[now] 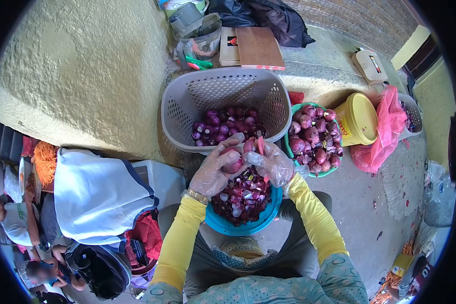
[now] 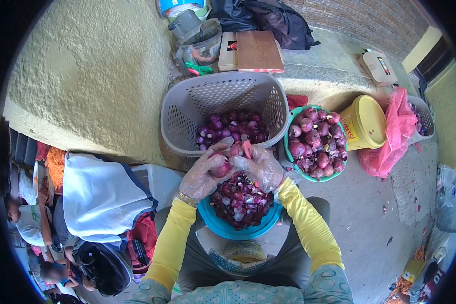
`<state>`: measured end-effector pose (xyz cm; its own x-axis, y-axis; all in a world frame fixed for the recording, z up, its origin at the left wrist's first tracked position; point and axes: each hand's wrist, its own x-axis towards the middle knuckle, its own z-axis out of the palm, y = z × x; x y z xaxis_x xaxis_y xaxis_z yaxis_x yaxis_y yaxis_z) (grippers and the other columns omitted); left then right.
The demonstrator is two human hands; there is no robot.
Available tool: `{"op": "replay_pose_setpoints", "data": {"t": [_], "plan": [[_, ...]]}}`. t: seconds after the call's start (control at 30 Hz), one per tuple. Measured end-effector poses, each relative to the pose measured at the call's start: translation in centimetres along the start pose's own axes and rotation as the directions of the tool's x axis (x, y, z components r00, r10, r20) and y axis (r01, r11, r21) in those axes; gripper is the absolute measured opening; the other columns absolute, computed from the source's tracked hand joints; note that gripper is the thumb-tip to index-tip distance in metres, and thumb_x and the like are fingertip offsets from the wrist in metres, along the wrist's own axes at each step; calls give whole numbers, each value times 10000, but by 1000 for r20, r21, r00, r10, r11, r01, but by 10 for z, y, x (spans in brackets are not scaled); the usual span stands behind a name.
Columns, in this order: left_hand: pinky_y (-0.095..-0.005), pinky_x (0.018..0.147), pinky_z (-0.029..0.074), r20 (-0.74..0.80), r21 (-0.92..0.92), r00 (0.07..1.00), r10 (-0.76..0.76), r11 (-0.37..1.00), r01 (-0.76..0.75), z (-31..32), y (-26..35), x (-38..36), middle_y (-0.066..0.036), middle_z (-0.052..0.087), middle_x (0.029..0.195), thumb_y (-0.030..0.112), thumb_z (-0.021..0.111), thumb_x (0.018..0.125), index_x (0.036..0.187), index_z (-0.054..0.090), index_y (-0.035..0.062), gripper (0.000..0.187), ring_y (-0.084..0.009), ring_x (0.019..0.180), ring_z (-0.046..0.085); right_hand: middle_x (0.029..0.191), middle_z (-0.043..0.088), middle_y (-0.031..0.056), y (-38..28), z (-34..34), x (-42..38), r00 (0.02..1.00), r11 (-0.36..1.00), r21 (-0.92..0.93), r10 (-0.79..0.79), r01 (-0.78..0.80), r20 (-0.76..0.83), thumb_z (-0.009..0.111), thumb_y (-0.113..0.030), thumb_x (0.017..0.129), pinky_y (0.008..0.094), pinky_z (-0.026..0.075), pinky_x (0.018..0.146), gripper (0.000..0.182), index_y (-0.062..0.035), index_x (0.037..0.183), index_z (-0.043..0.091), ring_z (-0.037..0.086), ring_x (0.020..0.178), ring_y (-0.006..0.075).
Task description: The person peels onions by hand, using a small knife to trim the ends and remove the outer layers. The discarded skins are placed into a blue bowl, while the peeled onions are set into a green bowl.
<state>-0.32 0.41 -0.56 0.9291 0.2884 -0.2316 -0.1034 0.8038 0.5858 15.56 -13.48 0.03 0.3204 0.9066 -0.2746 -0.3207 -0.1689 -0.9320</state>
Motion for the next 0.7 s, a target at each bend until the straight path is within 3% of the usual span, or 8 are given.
{"op": "replay_pose_setpoints", "data": {"t": [0.17,0.3,0.4,0.47,0.5,0.57,0.63,0.7], "plan": [[-393,1038,529,-65,25,997,35,999,-34,-15,-5,5,-96,572,1243,77,673,897,1339,500,49,476,-221,1166,601,729,535,-87,-2,5,-7,996,1000,3,7,-7,88,722,-310,970,215,314,505,273,-89,1121,669,418,572,22],[-435,1055,526,-36,-23,999,37,999,-38,-11,-4,5,-98,584,1193,68,663,887,1307,512,47,447,-219,1115,616,726,525,-80,2,6,-8,997,996,86,22,-28,75,710,-294,972,214,306,501,247,-86,1095,661,415,571,23],[-491,1064,522,-44,-77,999,0,997,-3,-6,1,1,-103,589,1152,70,652,880,1263,541,48,400,-219,1085,617,720,516,-73,-1,4,-6,1000,975,222,1,3,-22,698,-275,967,213,297,494,206,-89,1043,648,403,555,29],[-524,1057,525,-144,-92,984,102,989,-116,-14,12,-5,-97,592,1153,38,598,889,1243,530,67,362,-235,1105,621,728,519,-67,-18,-9,-9,978,968,226,-69,114,-199,682,-261,965,209,304,515,187,-86,1005,632,407,582,30],[-555,1055,520,-183,-71,969,166,981,-182,-28,10,-3,-108,607,1171,103,621,935,1226,549,75,301,-268,1126,621,749,542,-65,-11,-4,-4,959,953,175,-214,247,-188,720,-247,945,226,362,563,196,-74,957,628,460,651,33],[-556,1053,524,-207,-73,962,178,978,-197,-23,12,-1,-129,607,1170,149,629,956,1214,559,60,282,-276,1122,625,764,559,-63,5,0,-1,974,975,18,-218,219,-58,750,-243,923,240,394,601,213,-67,931,629,488,696,39],[-542,1007,561,-223,-58,959,173,980,-191,-19,13,0,-184,608,1218,321,640,1008,1222,565,48,355,-326,1161,626,807,607,-56,-15,5,-14,993,944,-322,-45,78,109,821,-232,872,275,462,699,260,-54,886,633,545,779,63],[-529,991,572,-244,-101,959,145,979,-174,-15,15,2,-191,605,1230,347,625,1017,1238,562,48,377,-335,1161,629,775,574,-48,-11,0,-9,983,920,-382,-14,85,186,866,-234,819,279,443,697,289,-57,924,663,533,759,83]]}}
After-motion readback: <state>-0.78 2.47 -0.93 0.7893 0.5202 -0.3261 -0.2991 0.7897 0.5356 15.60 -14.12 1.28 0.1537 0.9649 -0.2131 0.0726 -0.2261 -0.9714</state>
